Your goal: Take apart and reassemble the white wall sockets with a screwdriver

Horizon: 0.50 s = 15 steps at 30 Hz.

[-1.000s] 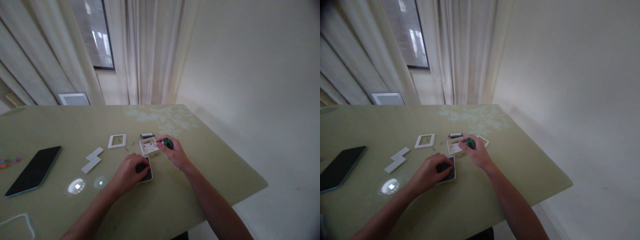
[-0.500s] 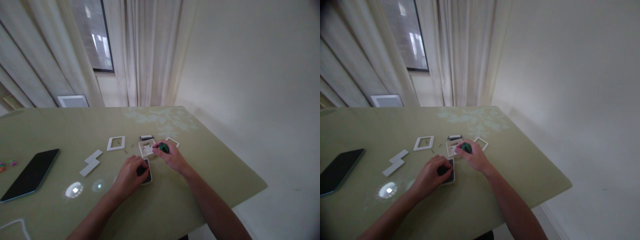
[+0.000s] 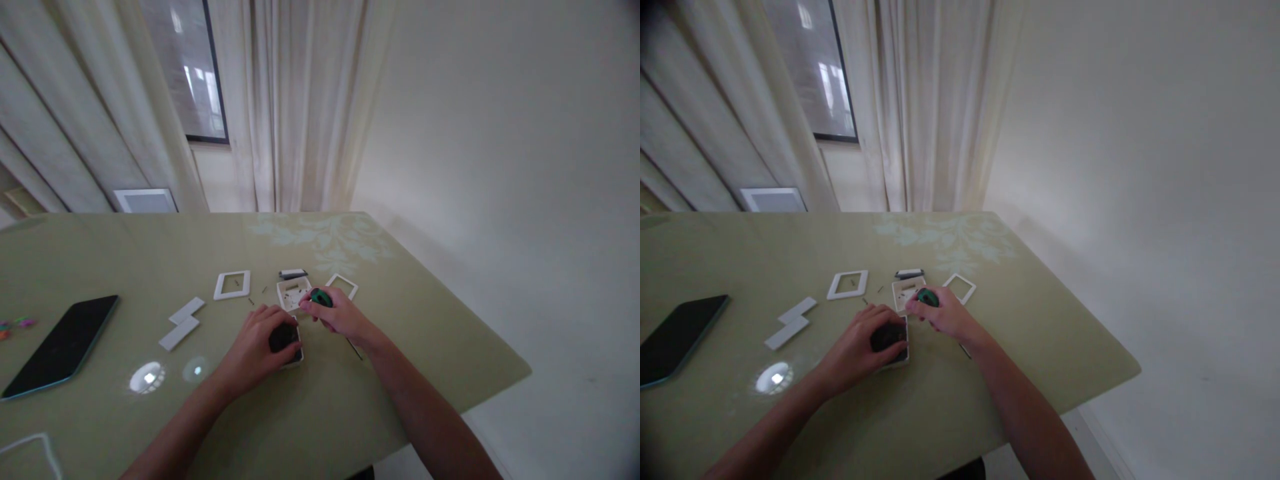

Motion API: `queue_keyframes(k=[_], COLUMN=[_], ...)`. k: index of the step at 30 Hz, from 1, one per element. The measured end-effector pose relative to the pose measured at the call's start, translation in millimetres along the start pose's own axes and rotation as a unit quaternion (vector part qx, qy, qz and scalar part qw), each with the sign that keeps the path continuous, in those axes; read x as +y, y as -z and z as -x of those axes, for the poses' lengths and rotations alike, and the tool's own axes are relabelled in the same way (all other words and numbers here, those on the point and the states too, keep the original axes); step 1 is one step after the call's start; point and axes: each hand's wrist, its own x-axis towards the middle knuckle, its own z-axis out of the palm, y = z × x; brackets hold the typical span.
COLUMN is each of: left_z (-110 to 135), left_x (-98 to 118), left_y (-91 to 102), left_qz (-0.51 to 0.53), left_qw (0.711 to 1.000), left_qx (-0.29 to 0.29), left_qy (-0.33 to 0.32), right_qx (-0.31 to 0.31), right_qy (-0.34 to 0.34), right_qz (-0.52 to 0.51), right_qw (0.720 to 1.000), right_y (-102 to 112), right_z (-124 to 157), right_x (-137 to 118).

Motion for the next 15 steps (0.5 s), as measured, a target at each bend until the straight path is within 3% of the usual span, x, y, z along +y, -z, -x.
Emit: queue_keyframes(k=[4,8,11,15], left_z=[4,8,7,5], left_x=[-10,-14,-11,-7], left_y=[10.9,16.9,18.3,15.9], left_qz=[0.004,0.013,0.019,0.012], left_qw=[0.999,0.997,0.996,0.997], left_qx=[-0.037,-0.075,-0.085,-0.07], left_qy=[0.015,0.013,0.015,0.017], right_qx=[0.025,0.04,0.054,0.011], right_qy=[0.025,0.143,0.24,0.298], right_qz=[-0.157,-0.345,-0.383,-0.373], right_qw=[0.987,0.927,0.89,0.879], right_y=[4,6,-2,-21], right_z=[0,5,6,-3], right_x=[-1,-17,-36,-59])
